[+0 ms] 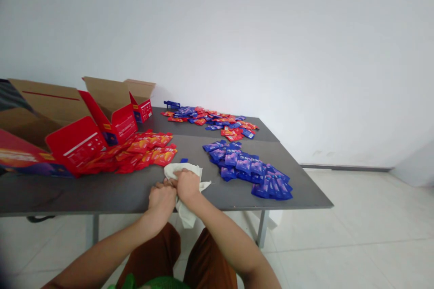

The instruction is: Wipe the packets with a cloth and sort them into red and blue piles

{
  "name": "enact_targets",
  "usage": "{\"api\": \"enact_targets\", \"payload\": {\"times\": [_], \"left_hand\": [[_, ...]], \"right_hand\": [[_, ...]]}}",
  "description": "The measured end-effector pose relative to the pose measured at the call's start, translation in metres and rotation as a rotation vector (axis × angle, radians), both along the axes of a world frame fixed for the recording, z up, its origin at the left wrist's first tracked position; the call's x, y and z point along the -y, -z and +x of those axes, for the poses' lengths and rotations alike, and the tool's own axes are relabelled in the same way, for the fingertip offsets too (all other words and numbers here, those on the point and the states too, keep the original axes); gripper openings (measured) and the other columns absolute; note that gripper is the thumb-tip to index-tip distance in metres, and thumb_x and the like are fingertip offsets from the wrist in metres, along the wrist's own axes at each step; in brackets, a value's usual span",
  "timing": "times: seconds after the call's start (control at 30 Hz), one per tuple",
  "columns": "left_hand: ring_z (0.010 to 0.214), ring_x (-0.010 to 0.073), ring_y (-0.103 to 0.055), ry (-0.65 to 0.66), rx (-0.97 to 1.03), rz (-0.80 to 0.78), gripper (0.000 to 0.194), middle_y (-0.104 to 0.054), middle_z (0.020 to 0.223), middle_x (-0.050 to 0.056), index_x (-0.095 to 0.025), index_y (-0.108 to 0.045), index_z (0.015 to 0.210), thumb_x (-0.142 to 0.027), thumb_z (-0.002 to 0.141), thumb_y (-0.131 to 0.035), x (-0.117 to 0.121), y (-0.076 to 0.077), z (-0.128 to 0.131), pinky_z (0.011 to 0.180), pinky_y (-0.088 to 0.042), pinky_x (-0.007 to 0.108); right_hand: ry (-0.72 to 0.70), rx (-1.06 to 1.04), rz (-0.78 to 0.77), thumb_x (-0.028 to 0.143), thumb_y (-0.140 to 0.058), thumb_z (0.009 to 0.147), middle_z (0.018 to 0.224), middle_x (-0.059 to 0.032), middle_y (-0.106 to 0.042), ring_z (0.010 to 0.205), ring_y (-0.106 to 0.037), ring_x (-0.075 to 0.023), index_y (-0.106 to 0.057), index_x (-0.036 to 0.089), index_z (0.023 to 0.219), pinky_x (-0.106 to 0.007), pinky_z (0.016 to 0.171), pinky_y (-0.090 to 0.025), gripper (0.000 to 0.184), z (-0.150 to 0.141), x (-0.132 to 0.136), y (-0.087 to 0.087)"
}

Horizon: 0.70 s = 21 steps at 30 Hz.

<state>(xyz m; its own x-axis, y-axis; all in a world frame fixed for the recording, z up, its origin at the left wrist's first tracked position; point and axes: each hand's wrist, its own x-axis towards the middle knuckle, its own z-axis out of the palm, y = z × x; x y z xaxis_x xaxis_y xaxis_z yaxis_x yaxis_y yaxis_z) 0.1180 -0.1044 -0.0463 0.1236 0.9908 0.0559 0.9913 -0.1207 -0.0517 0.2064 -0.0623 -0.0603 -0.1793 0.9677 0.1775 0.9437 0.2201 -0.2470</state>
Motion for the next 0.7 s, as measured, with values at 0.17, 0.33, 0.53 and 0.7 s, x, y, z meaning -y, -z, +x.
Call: {"api": "enact_targets", "payload": {"times": [0.17,0.33,0.53,0.7], "left_hand": [[0.096,0.0311,-0.060,-0.007,-0.042,0.022,0.048,-0.061,0.111,0.030,0.002,-0.064,0.113,0.001,0.084,-0.027,0.002,0.010,-0.002,0.068,-0.045,0.035],[0.107,0.0338,-0.058,-0.062,-0.104,0.049,0.052,-0.058,0.119,0.033,0.004,-0.057,0.125,0.003,0.084,-0.025,-0.001,0.022,0.005,0.065,-0.046,0.031],[0.103,0.0383,-0.061,-0.184,-0.179,0.026,0.051,-0.060,0.112,0.037,0.005,-0.064,0.115,0.005,0.079,-0.027,-0.010,0.018,0.026,0.066,-0.043,0.034],[0.114,0.0407,-0.056,-0.219,-0.102,0.057,0.049,-0.056,0.121,0.034,0.001,-0.062,0.121,-0.002,0.083,-0.031,-0.011,0.026,0.028,0.076,-0.045,0.044]], "right_hand": [[0.159,-0.028,-0.013,0.050,-0.054,0.089,0.103,-0.0069,-0.069,0.091,-0.066,-0.0216,-0.067,0.026,0.107,-0.028,0.073,-0.048,0.033,-0.004,-0.036,-0.006],[0.211,-0.031,0.004,0.048,-0.054,0.089,0.103,-0.0097,-0.069,0.092,-0.066,-0.0222,-0.069,0.022,0.102,-0.029,0.074,-0.048,0.033,-0.004,-0.051,-0.007],[0.142,-0.036,0.046,0.050,-0.053,0.089,0.105,-0.0079,-0.068,0.094,-0.065,-0.0200,-0.067,0.026,0.109,-0.028,0.078,-0.047,0.035,0.003,-0.034,0.001],[0.098,-0.046,0.065,0.058,-0.051,0.088,0.107,-0.0048,-0.069,0.096,-0.065,-0.0205,-0.067,0.033,0.114,-0.028,0.077,-0.048,0.039,0.011,-0.024,0.003]]}}
